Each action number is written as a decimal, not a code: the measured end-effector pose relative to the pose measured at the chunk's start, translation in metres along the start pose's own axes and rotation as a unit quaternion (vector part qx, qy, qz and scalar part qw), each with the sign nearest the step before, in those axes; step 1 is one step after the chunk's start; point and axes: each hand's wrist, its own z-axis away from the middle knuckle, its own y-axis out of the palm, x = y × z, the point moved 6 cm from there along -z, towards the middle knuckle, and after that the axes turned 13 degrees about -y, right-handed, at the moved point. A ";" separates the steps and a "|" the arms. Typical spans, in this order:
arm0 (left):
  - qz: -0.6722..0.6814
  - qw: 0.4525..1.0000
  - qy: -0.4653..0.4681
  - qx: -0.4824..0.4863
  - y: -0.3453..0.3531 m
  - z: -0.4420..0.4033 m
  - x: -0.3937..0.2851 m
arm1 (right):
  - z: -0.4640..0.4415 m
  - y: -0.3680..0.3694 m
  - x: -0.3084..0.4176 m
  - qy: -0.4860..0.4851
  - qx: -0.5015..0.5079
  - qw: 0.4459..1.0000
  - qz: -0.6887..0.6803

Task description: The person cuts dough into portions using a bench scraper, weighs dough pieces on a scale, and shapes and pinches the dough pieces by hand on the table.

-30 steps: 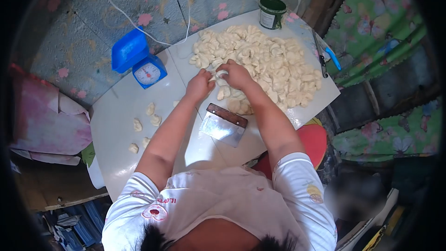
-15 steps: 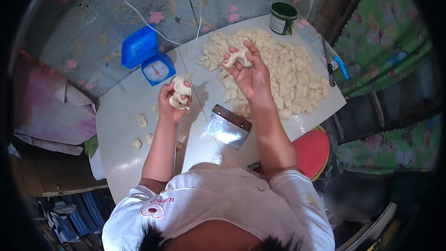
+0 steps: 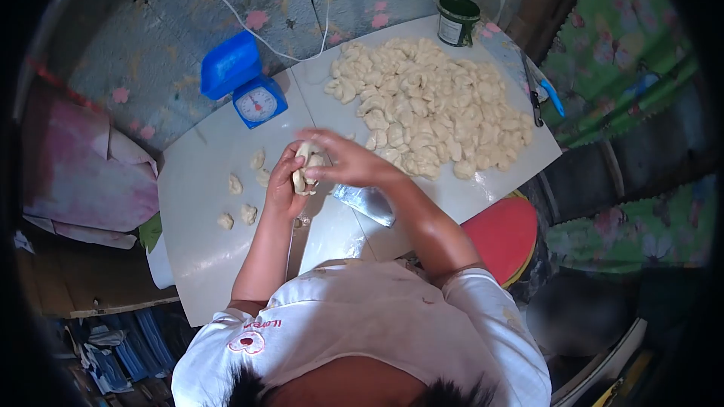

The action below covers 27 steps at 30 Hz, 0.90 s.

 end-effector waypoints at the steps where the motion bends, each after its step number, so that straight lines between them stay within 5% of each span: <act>1: -0.021 0.998 0.035 -0.047 0.005 0.006 -0.003 | -0.003 0.009 -0.003 -0.091 0.035 0.988 0.120; 2: -0.025 0.998 0.031 -0.043 0.002 0.007 -0.002 | -0.001 0.010 -0.009 -0.090 0.029 0.988 0.123; 4: 0.007 1.000 -0.016 0.019 -0.006 0.009 0.005 | 0.007 0.007 -0.038 0.100 -0.056 0.987 -0.109; 6: 0.044 0.997 -0.034 0.047 -0.015 0.013 0.008 | 0.010 -0.009 -0.038 0.079 -0.149 0.984 -0.056; 8: -0.013 0.991 -0.072 0.113 -0.022 0.018 0.013 | 0.021 -0.035 -0.036 0.049 -0.402 0.814 -0.417; 12: 0.122 0.980 -0.033 0.154 -0.018 0.028 0.016 | 0.020 -0.050 -0.015 0.013 -0.413 0.788 -0.457; 14: 0.175 0.972 -0.012 0.157 -0.013 0.028 0.015 | 0.024 -0.038 -0.014 0.060 -0.383 0.883 -0.264; 16: 0.226 0.961 0.010 0.159 -0.009 0.022 0.014 | 0.029 -0.006 -0.006 0.059 -0.375 0.897 -0.225; 18: 0.171 0.981 0.061 0.063 -0.011 0.011 0.012 | 0.029 0.036 0.013 -0.131 -0.247 0.957 -0.082; 19: 0.171 0.981 0.062 0.063 -0.005 0.010 0.016 | 0.020 0.052 0.028 -0.150 -0.178 0.970 0.074; 20: 0.150 0.985 0.063 0.060 0.003 0.010 0.023 | 0.012 0.067 0.040 -0.165 -0.103 0.954 0.228; 24: 0.069 0.995 0.059 0.036 0.024 0.025 0.039 | 0.003 0.031 0.022 -0.087 -0.218 0.952 0.198; 26: 0.102 0.994 -0.044 0.016 0.022 0.028 0.054 | -0.002 0.012 0.012 -0.073 -0.250 0.932 0.251; 27: 0.085 0.996 0.007 0.011 0.034 0.032 0.049 | 0.000 0.004 0.015 -0.082 -0.267 0.904 0.324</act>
